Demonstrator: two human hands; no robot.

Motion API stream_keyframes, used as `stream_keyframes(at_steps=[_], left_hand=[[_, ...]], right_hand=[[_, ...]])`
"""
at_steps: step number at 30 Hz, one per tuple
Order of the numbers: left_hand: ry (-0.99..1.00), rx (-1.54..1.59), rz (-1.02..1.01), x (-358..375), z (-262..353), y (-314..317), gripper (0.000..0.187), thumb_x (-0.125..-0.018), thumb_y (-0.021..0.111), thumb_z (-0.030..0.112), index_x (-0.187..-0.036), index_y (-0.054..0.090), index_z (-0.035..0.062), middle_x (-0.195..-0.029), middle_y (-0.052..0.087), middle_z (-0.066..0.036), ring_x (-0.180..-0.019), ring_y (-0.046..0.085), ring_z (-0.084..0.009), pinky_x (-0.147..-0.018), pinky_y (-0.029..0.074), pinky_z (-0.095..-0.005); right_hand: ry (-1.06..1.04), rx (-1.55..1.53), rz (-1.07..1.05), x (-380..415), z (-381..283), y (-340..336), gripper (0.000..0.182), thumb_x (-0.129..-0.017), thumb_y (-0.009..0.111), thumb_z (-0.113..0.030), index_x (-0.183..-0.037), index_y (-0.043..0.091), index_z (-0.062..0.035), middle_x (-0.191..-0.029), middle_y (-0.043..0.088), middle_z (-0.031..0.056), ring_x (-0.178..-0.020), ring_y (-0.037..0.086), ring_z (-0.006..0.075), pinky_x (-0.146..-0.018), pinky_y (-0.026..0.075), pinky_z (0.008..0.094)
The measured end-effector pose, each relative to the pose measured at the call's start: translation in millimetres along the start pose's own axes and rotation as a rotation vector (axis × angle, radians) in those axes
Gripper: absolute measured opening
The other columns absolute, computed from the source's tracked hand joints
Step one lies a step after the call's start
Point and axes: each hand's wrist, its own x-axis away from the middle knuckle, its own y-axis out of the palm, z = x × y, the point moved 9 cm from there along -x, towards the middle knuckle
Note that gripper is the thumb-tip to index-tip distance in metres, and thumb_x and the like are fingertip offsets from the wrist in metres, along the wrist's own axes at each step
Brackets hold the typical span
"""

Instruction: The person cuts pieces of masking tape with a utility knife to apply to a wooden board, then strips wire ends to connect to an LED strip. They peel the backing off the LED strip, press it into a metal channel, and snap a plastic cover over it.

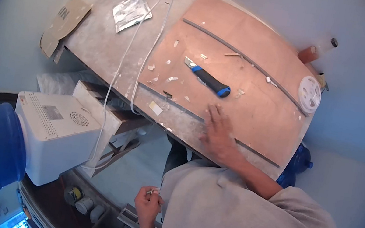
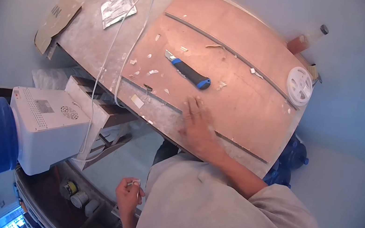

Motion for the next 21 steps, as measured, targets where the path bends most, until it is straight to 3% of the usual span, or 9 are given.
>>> stream_keyframes(at_steps=[3,8,10,13,14,16,17,19,21], left_hand=[[-0.04,0.078,0.06,13,-10,2,0.012,-0.098,0.059,0.007,-0.106,0.061,-0.0013,-0.064,0.066,-0.008,-0.046,0.049,-0.008,-0.045,0.038,-0.0245],[0.053,0.101,0.059,25,-2,11,0.011,-0.098,0.06,0.007,-0.106,0.061,-0.0012,-0.063,0.066,-0.008,-0.045,0.048,-0.0079,-0.044,0.037,-0.0242],[0.015,0.118,0.072,30,-8,7,0.011,-0.098,0.06,0.007,-0.106,0.061,-0.0012,-0.064,0.066,-0.009,-0.045,0.048,-0.008,-0.044,0.037,-0.0243],[0.003,0.099,0.087,28,-13,-2,0.013,-0.1,0.059,0.009,-0.106,0.061,-0.0015,-0.064,0.066,-0.009,-0.045,0.049,-0.0084,-0.043,0.037,-0.0246],[0.0,0.106,0.089,26,-14,-2,0.013,-0.1,0.059,0.009,-0.106,0.061,-0.0015,-0.064,0.066,-0.009,-0.045,0.049,-0.0084,-0.043,0.037,-0.0246],[0.093,0.124,0.039,13,1,4,0.013,-0.102,0.057,0.012,-0.105,0.061,0.0,-0.064,0.064,-0.009,-0.042,0.049,-0.0107,-0.039,0.035,-0.0259],[0.097,0.127,0.041,7,9,8,0.013,-0.102,0.057,0.012,-0.105,0.061,0.0,-0.064,0.064,-0.009,-0.042,0.049,-0.0107,-0.039,0.035,-0.0259],[0.171,0.081,-0.027,-6,37,24,0.017,-0.103,0.055,0.015,-0.107,0.061,-0.0006,-0.064,0.064,-0.009,-0.043,0.049,-0.0109,-0.039,0.035,-0.0257],[0.203,0.054,-0.049,-21,66,42,0.018,-0.104,0.056,0.015,-0.108,0.062,-0.0015,-0.064,0.064,-0.009,-0.042,0.049,-0.0106,-0.039,0.036,-0.026]], right_hand=[[-0.044,0.126,-0.096,-25,-41,31,0.075,-0.098,0.062,-0.035,-0.152,0.033,0.0093,-0.158,0.031,0.0343,-0.151,0.025,0.0471,-0.126,0.016,0.0529],[-0.542,-0.81,-0.57,-28,-126,74,0.068,-0.1,0.061,-0.036,-0.151,0.039,0.0035,-0.161,0.028,0.0299,-0.152,0.023,0.0482,-0.124,0.021,0.0556],[-0.556,-0.721,-0.383,-29,-120,50,0.067,-0.097,0.065,-0.034,-0.149,0.042,0.0018,-0.156,0.038,0.0269,-0.15,0.028,0.0469,-0.124,0.017,0.059],[0.042,-0.106,0.061,-46,-45,38,0.064,-0.095,0.067,-0.035,-0.144,0.049,0.0019,-0.147,0.05,0.0235,-0.144,0.036,0.043,-0.119,0.015,0.0669],[0.037,-0.103,0.056,-45,-35,43,0.064,-0.095,0.067,-0.035,-0.144,0.049,0.0019,-0.147,0.05,0.0235,-0.144,0.036,0.043,-0.119,0.015,0.0669],[-0.411,-0.108,-0.156,-37,-61,51,0.061,-0.096,0.065,-0.036,-0.142,0.052,0.0008,-0.143,0.055,0.0236,-0.141,0.041,0.0417,-0.118,0.024,0.0602],[-0.416,-0.107,-0.154,-33,-60,45,0.061,-0.096,0.065,-0.036,-0.142,0.052,0.0008,-0.143,0.055,0.0236,-0.141,0.041,0.0417,-0.118,0.024,0.0602],[-0.26,-0.83,-0.639,-14,-78,39,0.06,-0.097,0.067,-0.037,-0.143,0.053,-0.0005,-0.135,0.063,0.023,-0.133,0.054,0.0373,-0.109,0.042,0.0481],[-0.203,-0.822,-0.57,-9,-79,13,0.054,-0.097,0.068,-0.035,-0.136,0.058,0.0001,-0.125,0.067,0.0214,-0.122,0.061,0.0344,-0.102,0.048,0.0438]])
